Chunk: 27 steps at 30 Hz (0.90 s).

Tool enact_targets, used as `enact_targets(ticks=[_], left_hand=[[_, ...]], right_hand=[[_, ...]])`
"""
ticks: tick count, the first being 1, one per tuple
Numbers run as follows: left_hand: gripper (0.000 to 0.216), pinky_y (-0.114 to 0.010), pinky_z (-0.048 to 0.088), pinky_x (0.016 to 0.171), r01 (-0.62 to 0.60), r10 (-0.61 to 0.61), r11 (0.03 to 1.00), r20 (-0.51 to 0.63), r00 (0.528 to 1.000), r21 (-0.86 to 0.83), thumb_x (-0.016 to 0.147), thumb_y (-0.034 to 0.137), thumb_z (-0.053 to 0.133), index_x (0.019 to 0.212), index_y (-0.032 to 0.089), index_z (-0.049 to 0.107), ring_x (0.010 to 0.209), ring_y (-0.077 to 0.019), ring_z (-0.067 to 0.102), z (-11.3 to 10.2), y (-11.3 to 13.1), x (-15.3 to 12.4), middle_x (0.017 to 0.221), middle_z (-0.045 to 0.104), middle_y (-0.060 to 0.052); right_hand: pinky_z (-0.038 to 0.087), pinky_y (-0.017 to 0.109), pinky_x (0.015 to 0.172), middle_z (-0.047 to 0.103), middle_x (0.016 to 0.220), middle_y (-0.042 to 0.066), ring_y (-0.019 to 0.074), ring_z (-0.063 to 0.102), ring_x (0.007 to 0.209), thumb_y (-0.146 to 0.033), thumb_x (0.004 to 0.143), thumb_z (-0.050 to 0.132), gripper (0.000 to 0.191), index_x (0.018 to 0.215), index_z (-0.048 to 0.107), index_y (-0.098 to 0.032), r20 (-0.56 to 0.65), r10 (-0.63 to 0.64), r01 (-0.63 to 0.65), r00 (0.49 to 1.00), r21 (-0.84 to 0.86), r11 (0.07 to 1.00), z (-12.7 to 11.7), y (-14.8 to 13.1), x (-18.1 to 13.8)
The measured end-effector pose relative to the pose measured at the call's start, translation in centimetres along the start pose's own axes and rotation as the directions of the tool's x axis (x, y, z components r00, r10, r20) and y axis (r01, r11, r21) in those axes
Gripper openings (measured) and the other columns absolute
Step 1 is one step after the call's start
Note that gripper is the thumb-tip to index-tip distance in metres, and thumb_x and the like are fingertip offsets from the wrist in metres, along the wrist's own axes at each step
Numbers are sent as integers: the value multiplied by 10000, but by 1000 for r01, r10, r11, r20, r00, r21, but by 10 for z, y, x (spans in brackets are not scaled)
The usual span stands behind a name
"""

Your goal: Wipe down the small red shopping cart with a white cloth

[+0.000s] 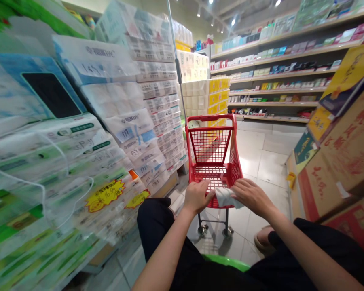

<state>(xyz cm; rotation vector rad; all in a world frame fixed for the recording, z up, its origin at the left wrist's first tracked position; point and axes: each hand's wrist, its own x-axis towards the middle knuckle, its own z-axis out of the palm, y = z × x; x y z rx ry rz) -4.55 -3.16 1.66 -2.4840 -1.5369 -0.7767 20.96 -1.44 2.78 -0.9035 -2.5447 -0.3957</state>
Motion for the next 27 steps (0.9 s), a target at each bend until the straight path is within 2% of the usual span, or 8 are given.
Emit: enact_targets(ticks=[3, 7, 10, 13, 16, 18, 23, 27], left_hand=[[423, -343, 355, 771, -16, 16, 1000, 31, 999, -10, 987, 469, 332, 862, 201, 635, 806, -200, 598, 3, 7, 10, 852, 678, -56], [455, -332, 330, 747, 41, -41, 999, 19, 999, -7, 1008, 410, 283, 775, 197, 611, 716, -173, 588, 2, 6, 15, 778, 687, -39], [470, -320, 331, 749, 55, -55, 998, 27, 998, 2, 1012, 374, 252, 753, 197, 603, 667, -158, 571, -4, -9, 8, 723, 680, -30], [491, -308, 342, 764, 33, -32, 999, 55, 998, -17, 1009, 336, 227, 733, 204, 611, 637, -147, 549, -14, -29, -4, 684, 665, -15], [506, -300, 353, 775, 17, -13, 999, 86, 996, -42, 1006, 336, 230, 702, 211, 615, 615, -141, 529, -23, -45, -15, 647, 643, 0], [507, -296, 357, 780, 20, -16, 999, 90, 996, -46, 1006, 336, 233, 690, 213, 610, 608, -138, 524, -26, -51, -18, 634, 634, 5], [492, -298, 366, 784, 72, -73, 997, 30, 997, 30, 1005, 330, 236, 668, 205, 572, 594, -143, 523, -26, -50, -19, 608, 616, -5], [462, -309, 373, 774, 92, -92, 993, -1, 996, 67, 997, 311, 233, 687, 203, 557, 595, -156, 532, -24, -47, -15, 614, 617, -20]], right_hand=[[356, 373, 969, 623, 854, 43, 189, 543, 915, -352, 975, 435, 228, 889, 589, -208, -47, 104, -105, 993, -21, 994, 2, -2, -2], [337, 404, 1026, 631, 880, 50, 197, 550, 943, -308, 975, 424, 208, 928, 604, -213, -103, 186, -191, 977, -38, 981, 8, -27, 2], [353, 402, 1018, 645, 879, 48, 195, 561, 926, -296, 971, 437, 196, 982, 614, -213, -84, 153, -155, 985, -15, 988, 7, -42, 4], [369, 391, 1010, 670, 917, 45, 187, 579, 934, -304, 969, 450, 198, 1018, 617, -209, -18, 20, -19, 1000, 56, 998, 0, -44, 8], [339, 399, 1058, 688, 992, 32, 171, 589, 998, -318, 979, 428, 221, 1031, 622, -226, 41, -155, 146, 987, 165, 975, -6, -27, 15], [305, 413, 1093, 689, 1036, 25, 163, 587, 1039, -319, 989, 401, 247, 1039, 628, -235, 56, -174, 160, 983, 194, 968, -8, -5, 22], [289, 433, 1103, 680, 1100, 48, 187, 558, 1117, -333, 994, 358, 310, 1061, 640, -222, -21, 68, -65, 997, 101, 993, 1, 54, 36], [279, 437, 1108, 672, 1057, 54, 194, 540, 1095, -307, 995, 330, 317, 1024, 629, -208, -62, 148, -142, 987, 88, 986, 1, 42, 36]])
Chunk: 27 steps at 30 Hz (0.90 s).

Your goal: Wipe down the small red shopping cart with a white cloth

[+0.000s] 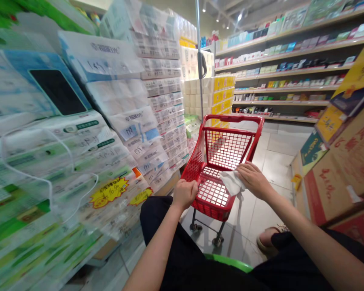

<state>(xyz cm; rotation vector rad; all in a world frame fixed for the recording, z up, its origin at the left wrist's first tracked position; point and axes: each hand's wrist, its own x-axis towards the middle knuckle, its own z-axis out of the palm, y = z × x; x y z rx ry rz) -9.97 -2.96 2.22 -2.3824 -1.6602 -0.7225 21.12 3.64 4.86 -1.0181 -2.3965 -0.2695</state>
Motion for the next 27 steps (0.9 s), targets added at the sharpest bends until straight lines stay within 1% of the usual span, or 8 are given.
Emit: enact_targets(ticks=[5, 8, 10, 13, 17, 20, 23, 27], left_hand=[[414, -317, 379, 780, 4, -4, 1000, -12, 1000, 0, 985, 286, 243, 744, 208, 570, 590, -164, 528, 4, 0, 2, 622, 617, -20], [405, -319, 377, 800, -6, 6, 1000, -13, 1000, -16, 977, 272, 253, 736, 207, 572, 589, -158, 520, 6, -1, 1, 624, 612, -14], [393, -316, 376, 807, -26, 26, 999, -7, 1000, -24, 965, 269, 274, 715, 211, 571, 591, -155, 514, 6, -1, 0, 613, 601, -6], [359, -305, 376, 779, -64, 64, 998, 21, 998, -30, 944, 273, 324, 685, 218, 565, 612, -158, 517, 5, -1, 1, 593, 583, 3], [345, -304, 371, 764, -61, 63, 998, 34, 997, -33, 935, 274, 346, 675, 218, 565, 622, -158, 518, 3, 2, 3, 589, 580, 0], [328, -316, 367, 811, -86, 89, 993, 48, 995, -76, 938, 351, 383, 708, 214, 574, 622, -147, 526, 2, 3, 3, 631, 611, 2], [372, -332, 360, 846, -178, 188, 975, 66, 980, -136, 853, 562, 530, 755, 208, 584, 660, -151, 551, 3, 0, 3, 717, 650, -3], [505, -344, 356, 844, -204, 210, 971, 41, 977, -124, 753, 710, 593, 803, 207, 595, 692, -171, 571, 9, -3, 4, 747, 663, -10]], right_hand=[[321, 432, 1054, 650, 963, 51, 198, 536, 982, -308, 986, 359, 273, 935, 611, -216, 66, -90, 85, 994, 66, 994, 0, -85, -28], [347, 433, 1014, 642, 960, 66, 219, 523, 989, -356, 975, 401, 263, 940, 608, -198, 69, -123, 119, 990, 67, 991, 3, -110, -41], [357, 425, 1005, 646, 985, 66, 219, 526, 1002, -391, 977, 401, 285, 974, 611, -199, 91, -187, 179, 978, 90, 980, 3, -102, -44], [347, 416, 1034, 648, 1089, 54, 206, 527, 1076, -422, 984, 382, 313, 1052, 613, -223, 135, -254, 236, 958, 132, 963, -1, -62, -40], [254, 439, 1131, 614, 1246, 46, 197, 448, 1269, -392, 1004, 330, 357, 1204, 578, -231, 69, -58, 52, 996, 75, 996, -4, 6, -27], [234, 464, 1147, 578, 1321, 39, 206, 376, 1354, -412, 1009, 290, 402, 1267, 548, -245, 29, 111, -112, 993, 52, 992, 2, 40, -17], [268, 478, 1136, 563, 1343, 32, 223, 338, 1386, -429, 1007, 260, 430, 1273, 549, -254, 0, 208, -207, 978, 84, 975, 12, 49, -13], [272, 462, 1152, 584, 1308, 26, 220, 319, 1397, -411, 1005, 249, 429, 1211, 591, -253, -58, 228, -220, 972, 124, 968, 18, 30, -18]])
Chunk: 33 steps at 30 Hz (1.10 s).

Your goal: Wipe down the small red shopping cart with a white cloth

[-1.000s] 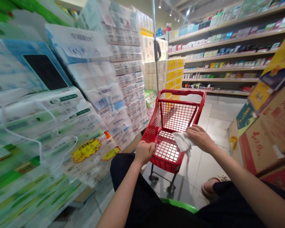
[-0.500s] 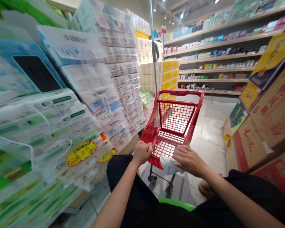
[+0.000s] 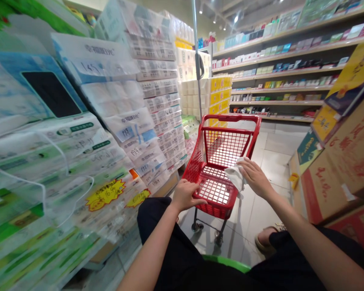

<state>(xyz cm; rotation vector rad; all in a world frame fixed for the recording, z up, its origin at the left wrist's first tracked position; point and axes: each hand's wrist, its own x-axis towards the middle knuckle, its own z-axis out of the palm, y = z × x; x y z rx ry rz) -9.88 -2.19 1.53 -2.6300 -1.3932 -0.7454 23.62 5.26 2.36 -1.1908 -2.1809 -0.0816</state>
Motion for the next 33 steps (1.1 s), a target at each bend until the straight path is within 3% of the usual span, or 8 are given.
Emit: enact_targets(ticks=[5, 13, 17, 22, 25, 27, 30, 33], left_hand=[[518, -349, 360, 854, 11, -11, 1000, -30, 999, 2, 752, 715, 595, 871, 211, 603, 724, -191, 599, 5, 4, 1, 782, 683, -17], [546, -379, 383, 896, 49, -51, 997, -37, 998, -61, 737, 606, 677, 1111, 223, 568, 736, -204, 624, 10, 29, 4, 808, 682, -12], [603, -401, 382, 975, 34, -47, 974, -54, 997, -222, 707, 473, 732, 1215, 242, 504, 872, -207, 635, 4, 42, 9, 1027, 677, -25], [517, -416, 365, 1056, -95, 57, 885, -96, 994, -457, 750, 289, 651, 1237, 235, 487, 1192, -243, 521, -16, 39, 8, 1260, 564, -73], [334, -426, 377, 1050, -112, 49, 796, -121, 991, -595, 834, 244, 519, 1167, 214, 519, 1223, -241, 487, -25, 36, 2, 1258, 545, -98], [281, -443, 372, 1050, -107, 37, 759, -121, 992, -642, 873, 315, 491, 1125, 201, 538, 1209, -255, 490, -28, 40, -2, 1247, 545, -111], [361, -464, 331, 1078, -129, 79, 743, -104, 991, -656, 904, 478, 442, 1087, 195, 571, 1184, -269, 504, -32, 54, -2, 1230, 565, -109], [389, -457, 303, 1097, -136, 103, 790, -88, 991, -597, 938, 505, 359, 1011, 208, 599, 1126, -247, 536, -35, 76, 5, 1161, 607, -82]], right_hand=[[226, 455, 1181, 574, 1311, 5, 205, 296, 1407, -351, 1005, 284, 378, 1250, 560, -270, -2, -12, 12, 1000, 3, 1000, -4, -46, -35], [173, 501, 1187, 523, 1376, 27, 250, 265, 1417, -314, 975, 383, 395, 1353, 484, -257, 25, -88, 90, 996, -137, 986, -6, -103, -91], [160, 504, 1180, 558, 1340, 73, 259, 382, 1344, -314, 957, 439, 465, 1411, 418, -211, 26, -94, 97, 995, -204, 974, 0, -132, -96], [232, 503, 1140, 495, 1405, 149, 296, 386, 1341, -399, 944, 459, 596, 1467, 335, -143, 41, -90, 96, 995, -213, 972, 9, -162, -83], [286, 455, 1131, 399, 1493, 119, 260, 338, 1381, -377, 954, 418, 611, 1507, 259, -171, 83, -149, 157, 985, -114, 981, 0, -163, -75], [298, 418, 1136, 357, 1523, 82, 219, 317, 1397, -323, 959, 374, 593, 1519, 226, -195, 79, -167, 170, 983, -36, 985, -11, -152, -73], [209, 457, 1177, 434, 1473, 36, 199, 339, 1386, -269, 953, 361, 517, 1470, 333, -253, 52, -120, 122, 991, -49, 991, -26, -128, -73], [125, 501, 1191, 540, 1371, -7, 198, 382, 1359, -288, 963, 390, 401, 1352, 481, -319, 96, -102, 113, 990, -116, 987, -29, -107, -73]])
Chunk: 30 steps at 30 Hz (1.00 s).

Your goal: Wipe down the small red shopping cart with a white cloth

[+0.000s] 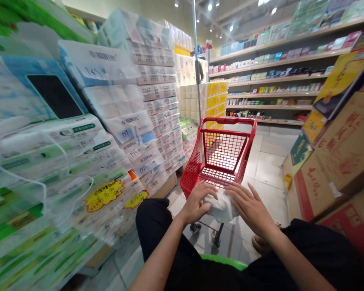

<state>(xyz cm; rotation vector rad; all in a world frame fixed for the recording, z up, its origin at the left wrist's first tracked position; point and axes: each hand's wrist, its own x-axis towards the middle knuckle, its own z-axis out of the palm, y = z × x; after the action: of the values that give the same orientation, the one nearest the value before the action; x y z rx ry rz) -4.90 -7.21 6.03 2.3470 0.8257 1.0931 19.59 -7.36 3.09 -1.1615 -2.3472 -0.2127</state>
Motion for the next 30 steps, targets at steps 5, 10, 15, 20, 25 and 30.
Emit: enact_targets(ticks=[5, 10, 15, 20, 25, 30], left_hand=[[282, -403, 426, 944, 87, -92, 892, -10, 996, 443, 922, 394, 489, 1126, 212, 558, 1019, -239, 562, 44, 22, 12, 1072, 620, -77], [425, -376, 461, 791, 53, -86, 728, 15, 996, 684, 959, 408, 457, 1288, 139, 442, 914, -240, 583, 88, 1, 7, 1068, 614, -108], [341, -363, 443, 825, -215, 104, 690, 200, 974, 691, 998, 373, 390, 1285, 207, 469, 913, -205, 590, 60, -44, -5, 1031, 632, -67], [234, -387, 408, 973, -203, 113, 699, 175, 978, 686, 990, 253, 410, 1177, 242, 550, 999, -189, 569, 1, -83, -13, 1025, 627, -47], [232, -431, 348, 1072, -84, 46, 726, 73, 996, 682, 968, 338, 465, 1151, 238, 568, 1015, -200, 539, -2, -100, -5, 999, 602, -38], [229, -421, 372, 1028, -59, 20, 726, 65, 998, 685, 957, 352, 489, 1138, 234, 564, 1007, -205, 530, 12, -96, 8, 1009, 601, -41]], right_hand=[[170, 473, 1191, 575, 1332, 5, 189, 403, 1342, -305, 970, 380, 383, 1332, 505, -295, -10, 16, -15, 1000, 49, 999, 9, 10, 4], [197, 481, 1193, 608, 1303, 16, 152, 454, 1304, -228, 960, 297, 551, 1508, 240, -256, -31, 62, -56, 998, 187, 981, 4, 21, 5], [224, 473, 1193, 604, 1310, 6, 153, 490, 1280, -215, 951, 317, 527, 1476, 304, -254, -76, 25, -15, 997, 133, 991, 2, 40, -3], [228, 477, 1191, 565, 1354, 3, 164, 509, 1263, -242, 955, 321, 458, 1403, 413, -266, -90, 60, -54, 994, 65, 996, 2, 57, -7], [220, 493, 1181, 629, 1239, 19, 197, 495, 1256, -306, 962, 388, 341, 1264, 536, -252, -91, 81, -83, 993, -21, 996, 2, 49, 6], [262, 474, 1149, 651, 956, 44, 215, 561, 1064, -355, 948, 460, 210, 906, 611, -216, 5, -45, 45, 999, -110, 993, 12, 36, 13]])
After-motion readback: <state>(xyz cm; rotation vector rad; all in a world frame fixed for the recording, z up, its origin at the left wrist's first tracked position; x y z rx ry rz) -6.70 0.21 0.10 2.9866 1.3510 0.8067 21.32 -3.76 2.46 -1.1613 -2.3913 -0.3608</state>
